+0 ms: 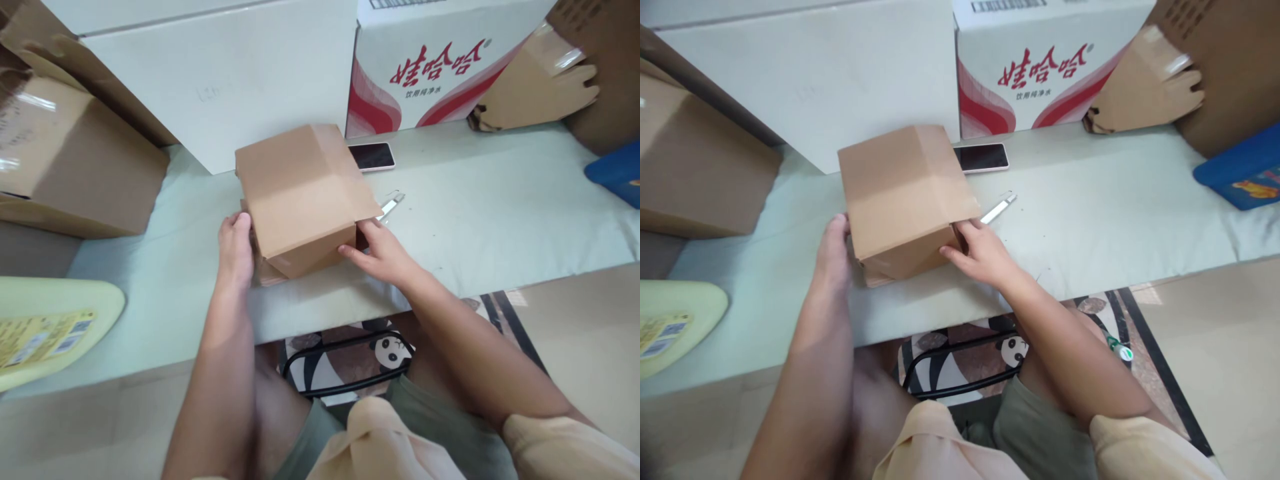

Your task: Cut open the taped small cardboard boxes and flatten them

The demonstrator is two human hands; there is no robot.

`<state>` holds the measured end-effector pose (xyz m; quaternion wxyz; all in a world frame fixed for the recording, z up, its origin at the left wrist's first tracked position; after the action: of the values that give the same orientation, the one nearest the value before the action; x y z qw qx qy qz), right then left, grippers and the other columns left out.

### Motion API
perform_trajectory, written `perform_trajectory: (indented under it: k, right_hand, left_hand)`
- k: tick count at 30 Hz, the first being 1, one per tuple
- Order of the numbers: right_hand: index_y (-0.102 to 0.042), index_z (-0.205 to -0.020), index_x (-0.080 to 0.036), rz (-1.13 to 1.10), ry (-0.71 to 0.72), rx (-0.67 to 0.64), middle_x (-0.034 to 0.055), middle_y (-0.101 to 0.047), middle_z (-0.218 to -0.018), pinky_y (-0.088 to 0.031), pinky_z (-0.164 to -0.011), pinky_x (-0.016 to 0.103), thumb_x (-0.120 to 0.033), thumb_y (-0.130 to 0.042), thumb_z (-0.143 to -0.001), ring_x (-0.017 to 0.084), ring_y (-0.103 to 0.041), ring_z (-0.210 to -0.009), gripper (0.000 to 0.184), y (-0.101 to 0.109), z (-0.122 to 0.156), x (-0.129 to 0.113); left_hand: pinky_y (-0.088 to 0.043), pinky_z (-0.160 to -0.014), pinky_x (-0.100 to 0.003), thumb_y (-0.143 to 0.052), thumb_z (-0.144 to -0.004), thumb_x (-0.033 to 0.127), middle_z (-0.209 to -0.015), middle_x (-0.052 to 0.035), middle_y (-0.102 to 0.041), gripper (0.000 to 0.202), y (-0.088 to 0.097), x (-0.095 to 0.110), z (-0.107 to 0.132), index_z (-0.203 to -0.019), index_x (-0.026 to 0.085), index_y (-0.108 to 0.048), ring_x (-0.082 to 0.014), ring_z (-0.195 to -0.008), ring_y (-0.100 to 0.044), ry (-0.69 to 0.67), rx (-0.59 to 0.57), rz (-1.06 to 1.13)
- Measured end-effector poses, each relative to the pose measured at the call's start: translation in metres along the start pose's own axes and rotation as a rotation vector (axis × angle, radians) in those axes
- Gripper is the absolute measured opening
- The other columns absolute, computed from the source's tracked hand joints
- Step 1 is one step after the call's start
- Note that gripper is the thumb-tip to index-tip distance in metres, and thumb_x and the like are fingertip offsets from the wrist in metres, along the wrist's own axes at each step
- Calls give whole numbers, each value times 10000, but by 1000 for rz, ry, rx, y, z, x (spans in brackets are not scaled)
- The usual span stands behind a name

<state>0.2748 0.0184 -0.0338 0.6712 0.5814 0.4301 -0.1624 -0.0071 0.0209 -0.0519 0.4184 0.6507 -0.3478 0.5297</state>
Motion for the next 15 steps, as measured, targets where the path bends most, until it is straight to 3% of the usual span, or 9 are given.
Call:
perform_trajectory:
  k: [4,8,11,15]
  right_hand:
    - [-611,-1225,-226,-14,-80,134,140,-688,-1174,-592,-860,491,-488,-683,-856,332,-688,-1039,459,1,0,3]
    - [-589,-1236,-223,11,-108,215,137,-687,-1199,-583,-902,503,-465,-726,-814,349,-670,-1111,505,3,-1,4]
    - [-574,-1217,-215,-9,-127,189,141,-687,-1176,-581,-889,511,-469,-721,-817,349,-667,-1097,496,3,-3,6]
    - [-542,-1326,-227,-74,-106,213,157,-662,-1269,-579,-900,511,-487,-732,-814,338,-650,-1112,605,0,-4,10]
  left_hand:
    - [-548,-998,-384,-703,-779,646,-989,-60,-723,409,-2,21,7,-826,241,-674,-274,-1109,-674,-6,78,150]
    - [-575,-1019,-422,-711,-748,641,-1023,-45,-755,377,-7,43,14,-863,282,-691,-300,-1166,-705,15,-51,529]
    - [-579,-1064,-464,-760,-711,647,-1074,-58,-785,414,-15,52,20,-912,291,-697,-342,-1306,-670,-9,-129,570]
    - [-555,-1138,-509,-740,-707,698,-1091,-106,-791,541,-23,50,23,-1008,251,-699,-378,-1399,-614,-33,-121,566]
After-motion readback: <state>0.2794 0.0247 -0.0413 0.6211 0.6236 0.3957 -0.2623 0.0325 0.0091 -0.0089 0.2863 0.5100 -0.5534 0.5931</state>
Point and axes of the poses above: each hand's wrist, its own z-axis away from the middle knuckle, its own y-axis out of the back of the hand, x = y × z, the point moved 2 cm from there along -z, towards the middle knuckle
